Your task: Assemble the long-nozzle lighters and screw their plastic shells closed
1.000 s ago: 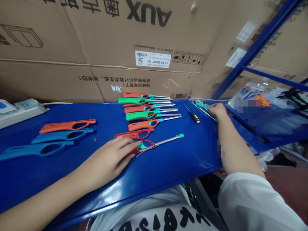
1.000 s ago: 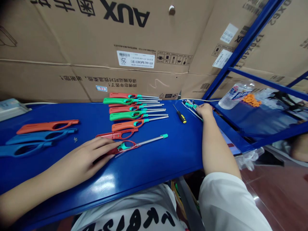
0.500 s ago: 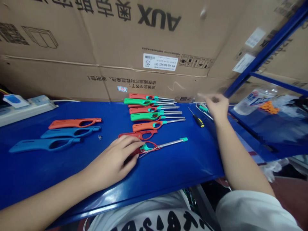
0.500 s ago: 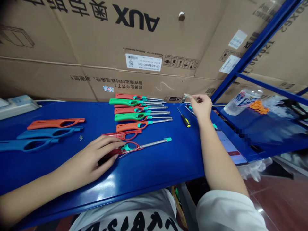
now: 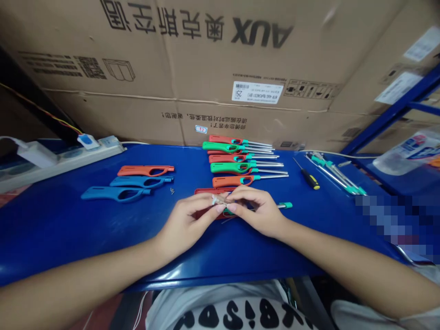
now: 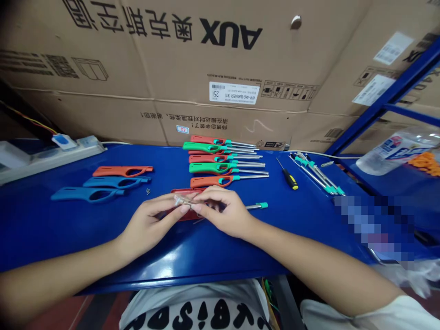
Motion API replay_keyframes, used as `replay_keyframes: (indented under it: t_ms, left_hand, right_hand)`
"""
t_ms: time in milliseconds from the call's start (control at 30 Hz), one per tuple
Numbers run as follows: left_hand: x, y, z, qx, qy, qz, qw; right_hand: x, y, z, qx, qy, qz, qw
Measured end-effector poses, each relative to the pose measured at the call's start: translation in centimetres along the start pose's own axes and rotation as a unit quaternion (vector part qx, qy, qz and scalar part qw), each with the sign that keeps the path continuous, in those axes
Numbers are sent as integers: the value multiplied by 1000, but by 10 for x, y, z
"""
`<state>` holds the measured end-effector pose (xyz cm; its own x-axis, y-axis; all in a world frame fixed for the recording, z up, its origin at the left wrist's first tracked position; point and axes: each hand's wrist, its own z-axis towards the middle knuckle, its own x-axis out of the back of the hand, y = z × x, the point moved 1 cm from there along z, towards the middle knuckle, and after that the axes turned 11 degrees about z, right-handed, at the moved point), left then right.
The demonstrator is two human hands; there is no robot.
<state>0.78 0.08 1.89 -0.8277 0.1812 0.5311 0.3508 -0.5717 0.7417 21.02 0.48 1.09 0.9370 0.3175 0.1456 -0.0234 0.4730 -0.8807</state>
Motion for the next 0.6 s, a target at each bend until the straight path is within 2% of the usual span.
replay_keyframes:
  t_ms: [100, 167, 300, 467, 533, 600]
  left_hand:
    - [-1, 0, 0, 17, 8, -20, 1000]
    - [-2, 0, 1, 41, 13, -50, 998]
    - [1, -2, 4, 105, 12, -120, 987]
    - [2, -5, 6, 146, 21, -137, 980]
    - [0, -6, 5, 145, 5, -129, 981]
    - [-2, -8, 4, 142, -16, -122, 982]
  right_hand:
    - [4, 1, 1, 31, -19, -55, 998]
    - [5, -1, 1, 59, -55, -108, 991]
    - [4, -8, -4, 77, -150, -271, 948]
    - [7, -8, -9, 71, -204, -382, 899]
    - [9, -6, -9, 72, -210, -379, 899]
    - [12, -5, -8, 63, -201, -342, 916]
